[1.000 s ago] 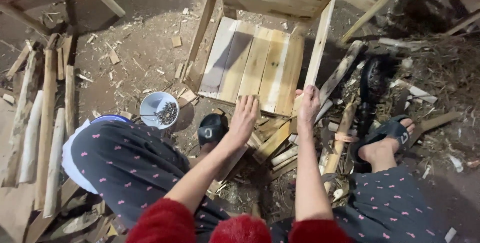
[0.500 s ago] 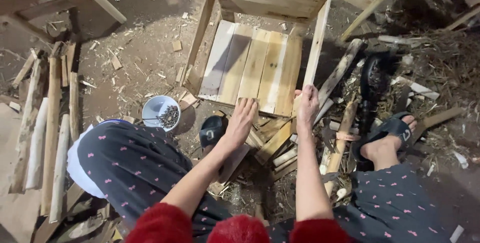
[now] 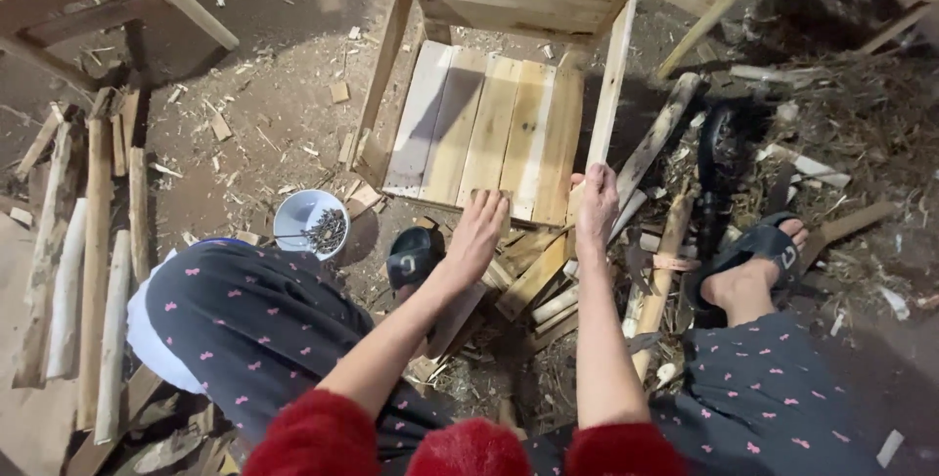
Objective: The person sits on the floor and sands the seat of a wooden stool using a sanding block. They rub the block back and forth across the wooden planks, occasionally pausing to wipe the surface with their hand to remove dust.
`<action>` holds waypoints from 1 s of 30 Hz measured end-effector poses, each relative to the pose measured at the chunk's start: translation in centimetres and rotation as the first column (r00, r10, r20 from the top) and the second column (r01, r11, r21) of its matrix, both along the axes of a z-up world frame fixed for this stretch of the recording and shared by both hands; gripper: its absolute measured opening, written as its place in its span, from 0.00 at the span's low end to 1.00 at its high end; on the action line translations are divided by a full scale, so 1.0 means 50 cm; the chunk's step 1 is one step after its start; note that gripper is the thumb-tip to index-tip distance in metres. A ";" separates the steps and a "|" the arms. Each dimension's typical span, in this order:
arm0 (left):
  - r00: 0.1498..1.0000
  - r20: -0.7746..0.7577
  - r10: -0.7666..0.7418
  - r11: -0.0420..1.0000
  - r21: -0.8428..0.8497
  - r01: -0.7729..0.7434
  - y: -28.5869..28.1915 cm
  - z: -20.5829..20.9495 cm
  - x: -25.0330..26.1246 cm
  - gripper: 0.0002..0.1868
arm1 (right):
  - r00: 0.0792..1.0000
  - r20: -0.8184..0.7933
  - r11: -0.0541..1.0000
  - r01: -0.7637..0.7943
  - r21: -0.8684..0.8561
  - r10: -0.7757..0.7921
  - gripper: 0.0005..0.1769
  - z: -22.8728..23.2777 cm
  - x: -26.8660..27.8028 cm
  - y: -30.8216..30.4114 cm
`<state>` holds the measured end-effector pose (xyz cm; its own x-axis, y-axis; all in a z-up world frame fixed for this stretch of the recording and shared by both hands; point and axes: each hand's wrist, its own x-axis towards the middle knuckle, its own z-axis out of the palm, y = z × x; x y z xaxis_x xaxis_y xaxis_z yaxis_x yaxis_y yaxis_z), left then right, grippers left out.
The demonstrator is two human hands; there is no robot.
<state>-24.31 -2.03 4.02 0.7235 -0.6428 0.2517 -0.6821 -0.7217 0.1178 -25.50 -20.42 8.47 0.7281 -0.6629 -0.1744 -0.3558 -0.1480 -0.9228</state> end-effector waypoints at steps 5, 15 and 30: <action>0.993 -0.109 0.037 0.997 0.070 -0.029 -0.001 0.068 -0.017 0.27 | 1.000 -0.015 0.999 0.000 -0.033 -0.001 0.23 -0.023 0.010 -0.010; 0.946 -0.324 -0.026 0.969 -0.240 -0.056 0.015 0.075 -0.018 0.30 | 1.000 0.008 1.000 0.002 -0.018 -0.002 0.23 -0.026 0.011 -0.010; 0.982 -0.156 0.103 0.993 -0.040 -0.111 -0.117 0.047 0.160 0.25 | 0.998 0.062 1.000 0.009 0.003 -0.010 0.23 -0.005 0.001 0.001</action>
